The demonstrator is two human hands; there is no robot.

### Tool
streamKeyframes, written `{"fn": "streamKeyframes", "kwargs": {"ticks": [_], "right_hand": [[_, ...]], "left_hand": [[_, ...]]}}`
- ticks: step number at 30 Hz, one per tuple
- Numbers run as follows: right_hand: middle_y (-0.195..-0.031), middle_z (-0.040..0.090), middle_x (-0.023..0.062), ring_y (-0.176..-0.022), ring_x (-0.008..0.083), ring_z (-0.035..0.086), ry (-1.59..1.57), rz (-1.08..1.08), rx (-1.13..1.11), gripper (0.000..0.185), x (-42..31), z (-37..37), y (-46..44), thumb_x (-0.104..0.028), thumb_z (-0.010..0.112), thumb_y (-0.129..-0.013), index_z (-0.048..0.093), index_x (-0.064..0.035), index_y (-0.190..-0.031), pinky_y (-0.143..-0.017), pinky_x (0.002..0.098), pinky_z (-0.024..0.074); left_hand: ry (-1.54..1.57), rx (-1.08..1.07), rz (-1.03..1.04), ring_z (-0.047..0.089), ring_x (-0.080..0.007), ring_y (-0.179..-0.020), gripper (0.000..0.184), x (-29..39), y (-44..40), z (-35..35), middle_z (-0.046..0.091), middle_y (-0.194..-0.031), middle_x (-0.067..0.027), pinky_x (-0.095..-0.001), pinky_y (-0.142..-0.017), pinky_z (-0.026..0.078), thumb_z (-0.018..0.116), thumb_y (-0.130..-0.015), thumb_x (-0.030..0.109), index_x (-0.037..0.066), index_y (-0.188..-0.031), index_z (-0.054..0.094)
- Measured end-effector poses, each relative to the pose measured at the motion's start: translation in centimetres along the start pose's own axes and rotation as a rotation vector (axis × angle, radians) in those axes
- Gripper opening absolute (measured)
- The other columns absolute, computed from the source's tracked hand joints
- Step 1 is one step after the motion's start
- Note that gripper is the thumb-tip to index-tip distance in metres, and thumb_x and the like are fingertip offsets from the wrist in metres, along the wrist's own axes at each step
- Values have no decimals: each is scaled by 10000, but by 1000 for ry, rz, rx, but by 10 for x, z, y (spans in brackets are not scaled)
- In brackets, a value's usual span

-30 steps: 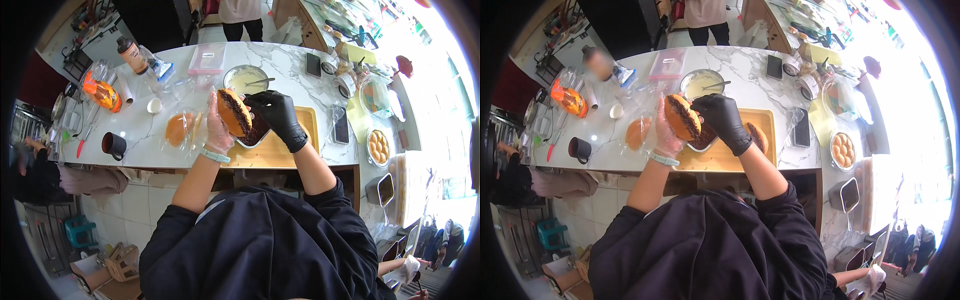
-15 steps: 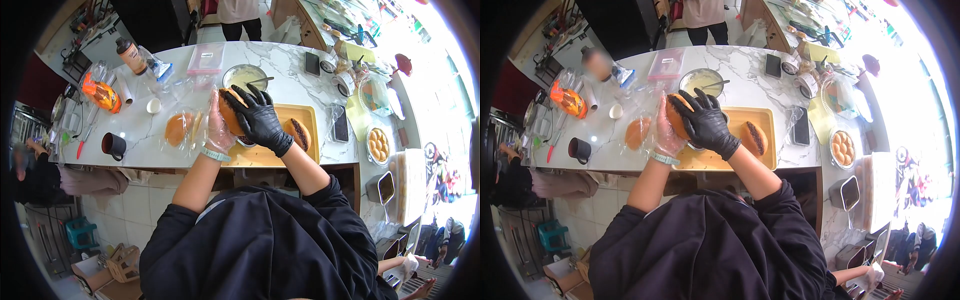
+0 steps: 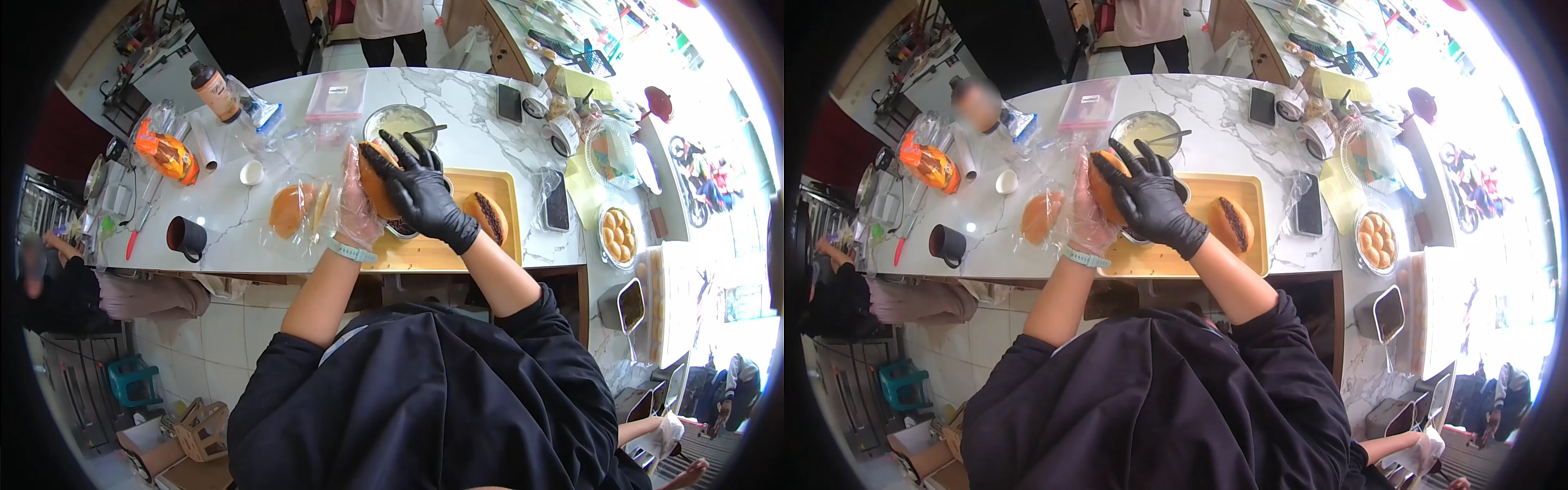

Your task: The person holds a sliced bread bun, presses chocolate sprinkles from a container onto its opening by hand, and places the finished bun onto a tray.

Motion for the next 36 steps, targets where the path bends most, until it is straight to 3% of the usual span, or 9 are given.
{"fn": "streamKeyframes", "kwargs": {"ticks": [3, 17, 20, 22, 25, 28, 29, 32, 36], "right_hand": [[-1444, 336, 187, -1301, 475, 263, -156, 4, 39, 512, 7, -16, -3, -283, 423, -872, 444, -202, -1377, -1069, 553, 152], [-1482, 298, 132, -1327, 421, 257, 263, -36, -16, 507, -2, 0, -7, -256, 390, -878, 437, -216, -1381, -1091, 521, 125], [-1459, 335, 152, -1329, 397, 277, -53, -42, -59, 487, 13, 1, -11, -246, 385, -894, 461, -166, -1369, -1107, 498, 126], [-1364, 445, 198, -1262, 377, 376, -276, 34, 55, 431, 16, -17, -11, -251, 429, -911, 538, -84, -1293, -1084, 456, 243], [-1168, 545, 183, -1082, 333, 502, -441, 57, 72, 354, 27, -21, -5, -91, 510, -883, 583, -48, -1226, -963, 378, 386], [-1114, 557, 176, -1030, 313, 515, -469, 272, -40, 341, 29, -20, 5, -80, 513, -879, 598, -49, -1208, -935, 363, 401], [-1056, 575, 186, -1023, 341, 512, -565, 342, 10, 326, 32, -15, 7, -78, 561, -842, 632, -71, -1160, -923, 413, 395], [-1137, 543, 192, -1068, 367, 477, -389, 92, 118, 427, 29, -6, 12, -79, 534, -832, 565, -97, -1258, -957, 434, 362], [-1308, 443, 194, -1179, 420, 378, -250, 2, 73, 531, 17, -2, 15, -206, 475, -850, 437, -135, -1375, -1018, 491, 271]], "left_hand": [[27, -16, -2, 626, -224, -999, 456, 1, 2, 3, 630, -1087, -100, -372, -869, 541, 400, -963, 482, 108, -1181, 544], [-65, -15, 36, 572, -238, -1094, 499, -1, -7, -5, 586, -1167, -91, -410, -974, 458, 364, -959, 522, 116, -1205, 520], [-134, 0, 34, 578, -233, -1083, 516, 1, -5, -8, 595, -1148, -84, -410, -944, 480, 377, -946, 544, 118, -1200, 524], [-103, -41, 18, 596, -226, -1052, 533, 4, -7, -13, 608, -1117, -80, -403, -903, 508, 388, -935, 561, 120, -1202, 521], [-32, 25, 5, 638, -261, -889, 531, 7, -6, -15, 623, -983, -93, -444, -780, 549, 408, -918, 585, 127, -1157, 532], [29, 80, 3, 644, -290, -855, 506, 10, -3, -12, 625, -945, -106, -469, -762, 550, 417, -917, 580, 138, -1126, 544], [32, 103, 13, 644, -287, -859, 506, 9, -3, -11, 626, -942, -108, -462, -766, 551, 422, -917, 579, 134, -1126, 544], [45, 36, 23, 645, -283, -881, 535, 8, -8, -14, 639, -964, -127, -440, -811, 540, 417, -927, 552, 83, -1162, 522], [54, 41, 15, 642, -304, -900, 549, 4, -12, -15, 644, -989, -157, -435, -827, 535, 426, -930, 533, 46, -1172, 505]]}}
Point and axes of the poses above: each hand's wrist, its own y-axis away from the middle knuckle, its own z-axis out of the palm, x = y × z, the point moved 6 cm from there along -y, towards the middle knuckle
